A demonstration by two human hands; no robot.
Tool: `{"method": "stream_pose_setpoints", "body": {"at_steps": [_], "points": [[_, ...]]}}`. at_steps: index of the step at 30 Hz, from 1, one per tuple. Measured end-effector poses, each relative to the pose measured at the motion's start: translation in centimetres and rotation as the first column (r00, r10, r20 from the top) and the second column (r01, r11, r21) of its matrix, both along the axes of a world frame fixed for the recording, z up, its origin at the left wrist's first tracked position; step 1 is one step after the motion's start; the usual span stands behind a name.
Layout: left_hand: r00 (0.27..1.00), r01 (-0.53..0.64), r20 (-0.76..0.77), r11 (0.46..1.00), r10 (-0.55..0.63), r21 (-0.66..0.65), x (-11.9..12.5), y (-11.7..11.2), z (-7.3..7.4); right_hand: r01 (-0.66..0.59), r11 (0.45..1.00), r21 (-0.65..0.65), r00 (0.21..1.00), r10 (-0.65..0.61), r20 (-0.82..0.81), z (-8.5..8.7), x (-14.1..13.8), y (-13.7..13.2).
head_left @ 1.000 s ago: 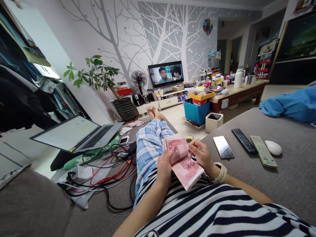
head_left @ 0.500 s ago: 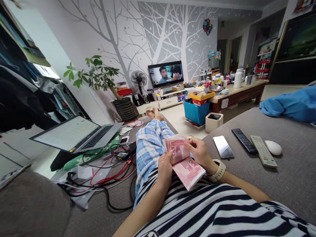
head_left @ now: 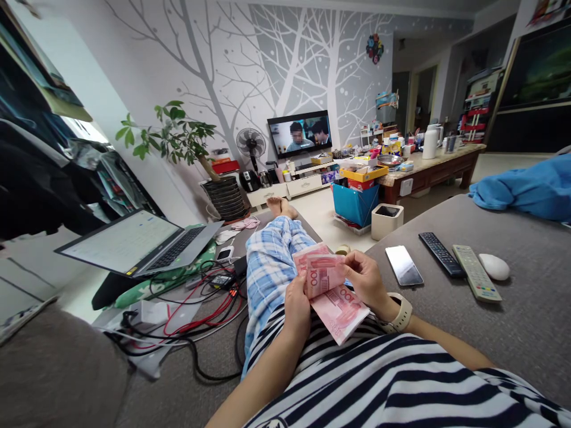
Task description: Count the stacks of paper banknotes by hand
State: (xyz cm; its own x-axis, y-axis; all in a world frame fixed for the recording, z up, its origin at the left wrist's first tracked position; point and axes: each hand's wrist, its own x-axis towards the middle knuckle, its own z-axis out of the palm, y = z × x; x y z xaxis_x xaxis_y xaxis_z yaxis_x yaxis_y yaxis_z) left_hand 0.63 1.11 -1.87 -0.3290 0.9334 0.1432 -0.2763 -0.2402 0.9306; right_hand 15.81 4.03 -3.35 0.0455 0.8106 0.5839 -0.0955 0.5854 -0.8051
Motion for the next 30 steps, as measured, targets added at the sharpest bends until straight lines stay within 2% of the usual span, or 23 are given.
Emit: {"method": "stream_pose_setpoints", "body": {"at_steps": [5, 9, 15, 22, 25, 30], "points": [[0.988, -0.006, -0.155, 1.0, 0.005, -0.005, -0.4, -0.5, 0.6, -0.054, 0.998, 0.044, 0.998, 0.056, -0.037, 0.0, 0.0, -0.5], [0.975, -0.033, -0.22, 0.999, 0.036, 0.021, -0.3, -0.7, 0.7, -0.074, 0.995, 0.062, 0.996, 0.077, -0.047, -0.2, 0.0, -0.6], [0.971, 0.035, -0.236, 0.999, -0.038, -0.015, -0.6, -1.0, 0.9, -0.138, 0.989, 0.056, 0.986, 0.142, -0.085, -0.2, 0.0, -0.8], [0.966, -0.042, -0.256, 0.999, 0.038, -0.01, -0.4, -0.8, 0.5, -0.156, 0.987, 0.036, 0.982, 0.159, -0.103, 0.2, 0.0, -1.2], [0.967, -0.028, -0.253, 0.999, 0.022, -0.021, -0.3, -1.0, 1.0, -0.162, 0.986, 0.033, 0.981, 0.165, -0.106, 0.2, 0.1, -1.1], [0.98, 0.059, -0.189, 0.998, -0.064, -0.031, -0.4, -1.5, 1.9, -0.153, 0.987, 0.048, 0.983, 0.157, -0.095, 0.3, 0.1, -1.1]]}}
